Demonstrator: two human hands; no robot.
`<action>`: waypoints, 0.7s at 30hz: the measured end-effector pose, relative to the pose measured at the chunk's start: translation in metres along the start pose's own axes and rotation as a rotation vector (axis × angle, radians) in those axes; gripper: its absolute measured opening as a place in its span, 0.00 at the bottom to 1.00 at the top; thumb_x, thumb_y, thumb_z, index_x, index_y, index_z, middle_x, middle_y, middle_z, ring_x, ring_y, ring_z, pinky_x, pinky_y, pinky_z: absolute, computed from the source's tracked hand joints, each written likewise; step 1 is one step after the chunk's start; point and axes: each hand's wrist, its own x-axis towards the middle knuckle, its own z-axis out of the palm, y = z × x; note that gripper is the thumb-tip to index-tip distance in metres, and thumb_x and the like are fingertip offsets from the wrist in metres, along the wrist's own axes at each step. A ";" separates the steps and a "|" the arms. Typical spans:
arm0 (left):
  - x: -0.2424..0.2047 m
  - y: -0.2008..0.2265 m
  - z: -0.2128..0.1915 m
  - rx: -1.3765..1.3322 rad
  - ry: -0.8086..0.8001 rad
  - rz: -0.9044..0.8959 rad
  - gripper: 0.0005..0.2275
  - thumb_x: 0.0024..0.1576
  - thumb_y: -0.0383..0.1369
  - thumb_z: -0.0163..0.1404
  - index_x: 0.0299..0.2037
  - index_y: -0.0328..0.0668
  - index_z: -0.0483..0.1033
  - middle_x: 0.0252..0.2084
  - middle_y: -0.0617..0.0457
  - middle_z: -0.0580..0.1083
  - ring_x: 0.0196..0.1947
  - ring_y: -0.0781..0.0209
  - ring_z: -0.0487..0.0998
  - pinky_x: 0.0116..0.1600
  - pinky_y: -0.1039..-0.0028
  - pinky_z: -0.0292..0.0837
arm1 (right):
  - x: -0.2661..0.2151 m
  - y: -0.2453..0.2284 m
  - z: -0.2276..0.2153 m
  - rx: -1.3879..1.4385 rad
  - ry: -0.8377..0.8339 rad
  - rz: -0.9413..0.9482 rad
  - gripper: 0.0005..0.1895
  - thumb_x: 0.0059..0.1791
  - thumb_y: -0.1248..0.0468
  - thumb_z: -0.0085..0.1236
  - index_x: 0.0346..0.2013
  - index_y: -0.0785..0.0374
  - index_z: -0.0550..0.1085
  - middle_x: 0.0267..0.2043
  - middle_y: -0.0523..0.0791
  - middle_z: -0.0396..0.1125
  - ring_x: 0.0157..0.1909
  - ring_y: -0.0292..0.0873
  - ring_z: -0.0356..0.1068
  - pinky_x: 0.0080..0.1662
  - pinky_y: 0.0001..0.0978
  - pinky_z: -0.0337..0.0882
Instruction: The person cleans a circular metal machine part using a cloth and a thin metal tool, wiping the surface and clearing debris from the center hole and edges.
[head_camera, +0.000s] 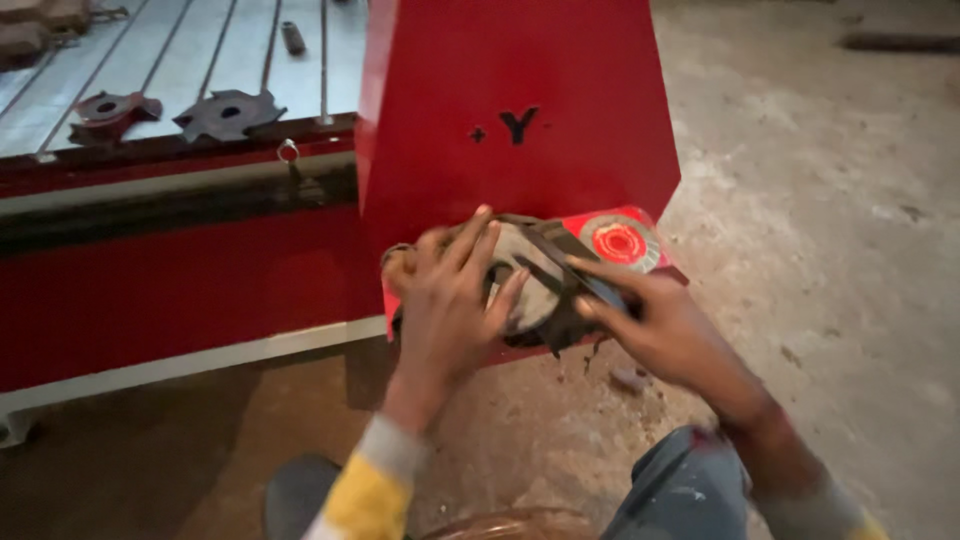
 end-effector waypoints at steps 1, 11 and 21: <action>-0.016 0.005 -0.007 -0.064 0.106 -0.049 0.23 0.57 0.43 0.57 0.59 0.38 0.77 0.63 0.43 0.76 0.55 0.44 0.74 0.58 0.38 0.60 | -0.017 -0.003 -0.005 0.154 -0.055 0.257 0.26 0.52 0.57 0.58 0.67 0.50 0.73 0.29 0.48 0.69 0.29 0.41 0.67 0.32 0.35 0.66; -0.070 0.070 -0.024 -1.430 0.075 -0.530 0.15 0.63 0.28 0.55 0.56 0.25 0.78 0.47 0.51 0.81 0.45 0.71 0.79 0.52 0.80 0.76 | -0.117 -0.052 0.033 1.553 -0.291 0.630 0.28 0.56 0.53 0.43 0.72 0.49 0.59 0.20 0.42 0.59 0.12 0.31 0.48 0.18 0.23 0.56; -0.092 0.099 -0.069 -1.354 0.158 -0.470 0.12 0.62 0.26 0.55 0.54 0.29 0.80 0.44 0.51 0.81 0.42 0.71 0.79 0.46 0.82 0.77 | -0.156 -0.100 0.039 1.512 -0.165 0.659 0.26 0.57 0.50 0.36 0.68 0.51 0.64 0.18 0.42 0.58 0.10 0.31 0.47 0.15 0.22 0.54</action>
